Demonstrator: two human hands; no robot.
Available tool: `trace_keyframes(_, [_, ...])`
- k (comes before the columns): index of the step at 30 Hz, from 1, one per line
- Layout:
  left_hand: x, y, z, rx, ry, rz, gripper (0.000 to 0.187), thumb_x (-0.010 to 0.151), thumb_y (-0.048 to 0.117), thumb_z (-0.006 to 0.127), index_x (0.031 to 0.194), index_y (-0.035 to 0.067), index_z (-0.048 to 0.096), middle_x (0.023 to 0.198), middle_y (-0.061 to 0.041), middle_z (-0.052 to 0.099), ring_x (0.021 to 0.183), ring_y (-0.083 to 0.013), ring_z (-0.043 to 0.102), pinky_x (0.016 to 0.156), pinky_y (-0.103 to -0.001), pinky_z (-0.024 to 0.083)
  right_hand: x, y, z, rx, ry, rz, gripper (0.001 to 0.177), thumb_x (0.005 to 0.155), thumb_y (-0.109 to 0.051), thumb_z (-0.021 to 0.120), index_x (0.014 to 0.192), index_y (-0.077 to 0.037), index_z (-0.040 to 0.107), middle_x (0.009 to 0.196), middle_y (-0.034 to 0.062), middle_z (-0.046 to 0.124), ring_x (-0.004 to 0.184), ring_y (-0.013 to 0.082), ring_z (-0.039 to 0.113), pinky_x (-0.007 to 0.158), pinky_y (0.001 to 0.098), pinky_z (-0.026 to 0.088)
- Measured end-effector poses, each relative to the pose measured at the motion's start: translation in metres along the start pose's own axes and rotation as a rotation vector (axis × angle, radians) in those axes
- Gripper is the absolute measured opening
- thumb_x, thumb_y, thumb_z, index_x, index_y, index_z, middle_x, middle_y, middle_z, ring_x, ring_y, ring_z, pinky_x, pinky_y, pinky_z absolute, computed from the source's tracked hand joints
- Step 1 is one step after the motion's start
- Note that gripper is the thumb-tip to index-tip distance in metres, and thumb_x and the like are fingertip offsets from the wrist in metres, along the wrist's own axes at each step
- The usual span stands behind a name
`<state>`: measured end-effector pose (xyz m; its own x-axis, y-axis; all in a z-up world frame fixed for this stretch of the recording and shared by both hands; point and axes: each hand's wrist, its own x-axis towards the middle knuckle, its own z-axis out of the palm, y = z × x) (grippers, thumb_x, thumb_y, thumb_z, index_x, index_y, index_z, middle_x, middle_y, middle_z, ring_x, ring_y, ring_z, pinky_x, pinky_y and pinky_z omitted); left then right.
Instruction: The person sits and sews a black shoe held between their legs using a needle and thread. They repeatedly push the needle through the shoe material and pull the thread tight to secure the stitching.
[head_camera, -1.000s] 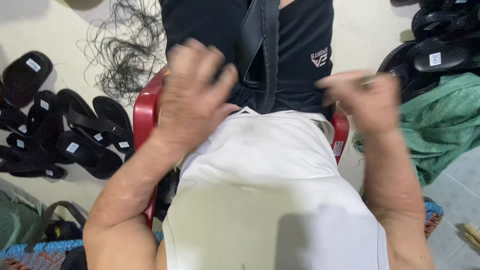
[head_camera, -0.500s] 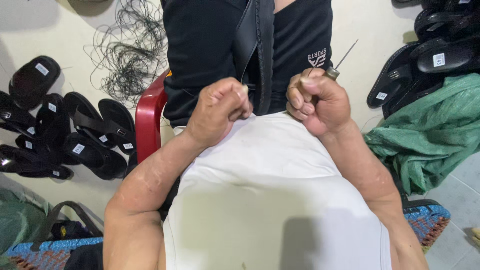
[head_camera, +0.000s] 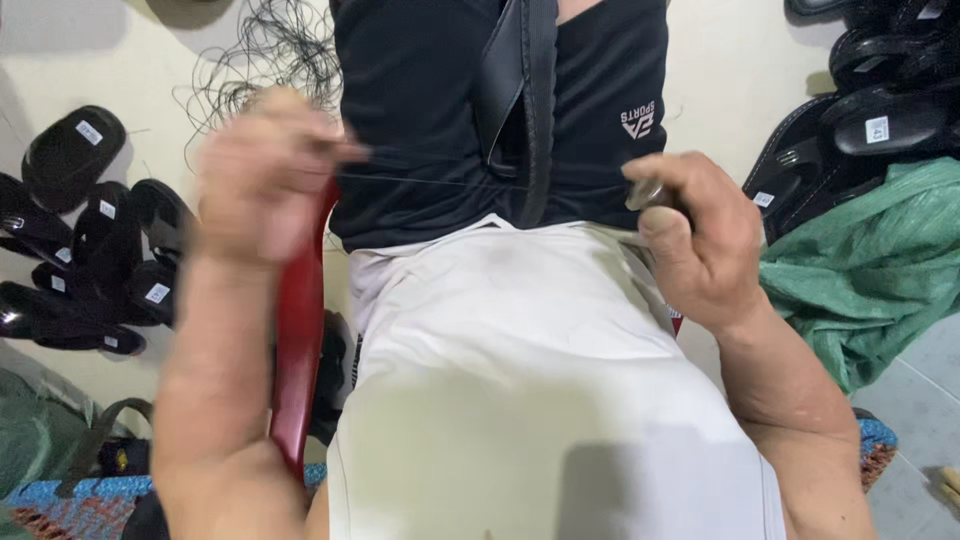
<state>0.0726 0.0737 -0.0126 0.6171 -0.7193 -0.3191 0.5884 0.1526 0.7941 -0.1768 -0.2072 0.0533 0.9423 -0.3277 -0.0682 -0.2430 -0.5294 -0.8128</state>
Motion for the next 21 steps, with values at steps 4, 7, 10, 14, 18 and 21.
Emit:
trace_keyframes(4, [-0.023, 0.025, -0.076, 0.324, 0.705, -0.201, 0.02, 0.103, 0.024, 0.07, 0.088, 0.014, 0.062, 0.087, -0.001, 0.065, 0.086, -0.0109, 0.071, 0.076, -0.023, 0.07, -0.004, 0.014, 0.009, -0.167, -0.018, -0.205, 0.024, 0.099, -0.004, 0.07, 0.12, 0.006, 0.07, 0.112, 0.0227, 0.074, 0.095, 0.0311, 0.071, 0.086, 0.0375, 0.058])
trace_keyframes(7, [-0.026, 0.011, -0.069, 1.953, 0.621, 0.036, 0.035, 0.095, 0.022, 0.094, 0.112, -0.004, 0.078, 0.118, -0.021, 0.057, 0.11, -0.036, 0.047, 0.087, -0.049, 0.049, 0.001, 0.018, 0.015, -0.322, -0.01, -0.324, 0.022, 0.1, -0.003, 0.077, 0.121, -0.008, 0.073, 0.101, 0.0139, 0.072, 0.081, 0.0223, 0.07, 0.068, 0.0313, 0.054])
trace_keyframes(10, [-0.013, 0.006, 0.017, 1.665, 0.305, 0.722, 0.027, 0.104, 0.011, 0.072, 0.108, -0.015, 0.071, 0.116, -0.032, 0.059, 0.112, -0.0429, 0.053, 0.097, -0.052, 0.041, 0.005, 0.012, 0.018, -0.351, -0.031, -0.329, 0.018, 0.099, -0.006, 0.079, 0.117, -0.007, 0.075, 0.101, 0.0132, 0.073, 0.078, 0.0222, 0.07, 0.066, 0.0319, 0.055])
trace_keyframes(14, [0.006, -0.03, 0.082, 1.17, -0.271, 0.584, 0.043, 0.086, 0.011, 0.089, 0.118, -0.006, 0.065, 0.107, -0.022, 0.065, 0.1, -0.0374, 0.06, 0.091, -0.047, 0.051, 0.011, 0.004, 0.015, -0.41, -0.076, -0.312, 0.017, 0.099, -0.003, 0.076, 0.116, -0.009, 0.076, 0.1, 0.0103, 0.073, 0.077, 0.0217, 0.069, 0.06, 0.0322, 0.051])
trace_keyframes(18, [0.019, -0.059, 0.094, 1.132, -0.286, 0.543, 0.067, 0.07, 0.014, 0.102, 0.122, -0.002, 0.063, 0.1, -0.014, 0.061, 0.091, -0.0312, 0.058, 0.084, -0.041, 0.053, 0.016, -0.003, 0.009, -0.556, -0.076, -0.356, 0.011, 0.102, -0.008, 0.078, 0.111, -0.014, 0.077, 0.095, 0.005, 0.073, 0.07, 0.0196, 0.065, 0.054, 0.0301, 0.046])
trace_keyframes(21, [0.022, -0.063, 0.095, 1.123, -0.266, 0.521, 0.067, 0.067, 0.014, 0.104, 0.12, 0.002, 0.065, 0.096, -0.01, 0.056, 0.087, -0.0274, 0.056, 0.075, -0.039, 0.053, 0.02, -0.005, -0.001, -0.728, -0.161, -0.382, 0.031, 0.091, 0.0, 0.071, 0.113, -0.022, 0.075, 0.1, 0.0009, 0.074, 0.071, 0.0203, 0.066, 0.053, 0.0308, 0.045])
